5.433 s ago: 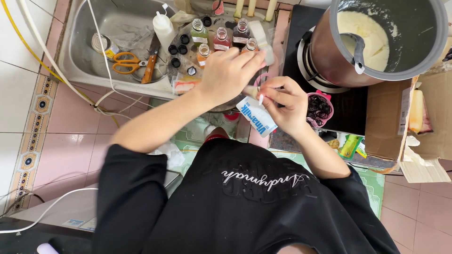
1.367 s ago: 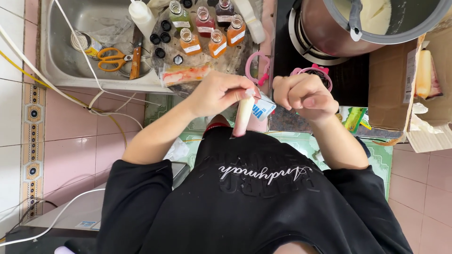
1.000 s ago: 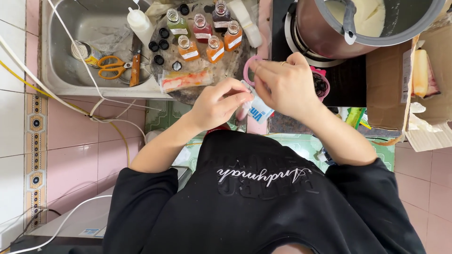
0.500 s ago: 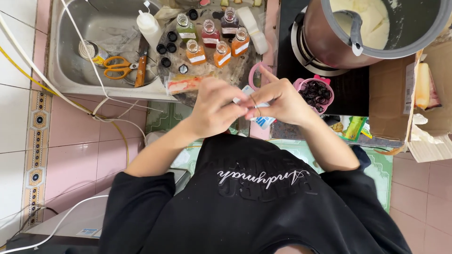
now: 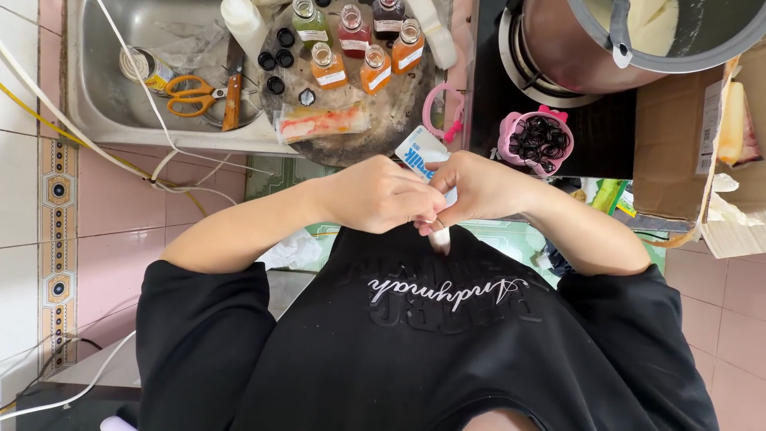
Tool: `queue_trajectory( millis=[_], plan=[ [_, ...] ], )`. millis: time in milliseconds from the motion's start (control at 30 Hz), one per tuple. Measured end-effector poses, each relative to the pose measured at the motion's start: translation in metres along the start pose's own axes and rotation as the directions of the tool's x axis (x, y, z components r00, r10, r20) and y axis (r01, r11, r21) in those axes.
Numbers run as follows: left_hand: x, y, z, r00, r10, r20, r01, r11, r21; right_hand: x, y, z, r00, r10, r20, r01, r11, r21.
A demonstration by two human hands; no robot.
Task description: The person prepares small plastic tubes filled with a creamy white liquid, adding flavored syrups and tying the ends of the tubes with pink rubber bands.
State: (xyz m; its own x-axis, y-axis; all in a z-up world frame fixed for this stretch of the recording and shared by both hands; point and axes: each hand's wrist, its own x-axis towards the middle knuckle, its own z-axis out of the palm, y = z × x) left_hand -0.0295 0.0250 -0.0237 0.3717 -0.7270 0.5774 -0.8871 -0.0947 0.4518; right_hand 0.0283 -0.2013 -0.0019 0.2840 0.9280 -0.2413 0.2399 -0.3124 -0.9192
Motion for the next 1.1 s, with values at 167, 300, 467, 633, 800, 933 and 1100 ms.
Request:
queue_trajectory(
  millis=[167, 300, 467, 633, 800, 933, 1100],
  plan=[
    [-0.001, 0.012, 0.006, 0.987, -0.137, 0.087, 0.149, 0.976, -0.157, -0.004, 0.011, 0.013, 0.999, -0.044, -0.032, 0.046, 0.997, 0.066],
    [0.009, 0.028, 0.001, 0.955, -0.226, 0.193, 0.221, 0.974, 0.049, -0.002, 0.045, 0.024, 0.992, -0.049, -0.115, 0.057, 0.996, 0.070],
    [0.013, 0.037, -0.007, 0.944, -0.261, 0.200, 0.200, 0.938, 0.282, -0.012, 0.056, 0.021, 0.983, 0.000, -0.184, 0.026, 0.990, 0.140],
    [0.004, 0.030, -0.015, 0.923, -0.313, 0.226, 0.282, 0.946, 0.160, -0.025, 0.050, 0.031, 0.939, -0.025, -0.342, 0.080, 0.986, 0.148],
    [0.000, 0.003, -0.016, 0.939, -0.332, 0.092, 0.194, 0.731, 0.655, -0.020, 0.034, 0.035, 0.762, -0.316, -0.566, 0.315, 0.943, -0.103],
    [0.018, -0.016, 0.002, 0.965, -0.243, -0.104, 0.231, 0.583, 0.779, -0.003, 0.022, 0.038, 0.629, -0.569, -0.530, 0.211, 0.781, -0.588],
    [0.022, -0.051, 0.028, 0.762, -0.333, -0.555, 0.593, 0.702, 0.393, 0.002, 0.039, 0.026, 0.466, -0.779, -0.418, 0.123, 0.525, -0.842]
  ],
)
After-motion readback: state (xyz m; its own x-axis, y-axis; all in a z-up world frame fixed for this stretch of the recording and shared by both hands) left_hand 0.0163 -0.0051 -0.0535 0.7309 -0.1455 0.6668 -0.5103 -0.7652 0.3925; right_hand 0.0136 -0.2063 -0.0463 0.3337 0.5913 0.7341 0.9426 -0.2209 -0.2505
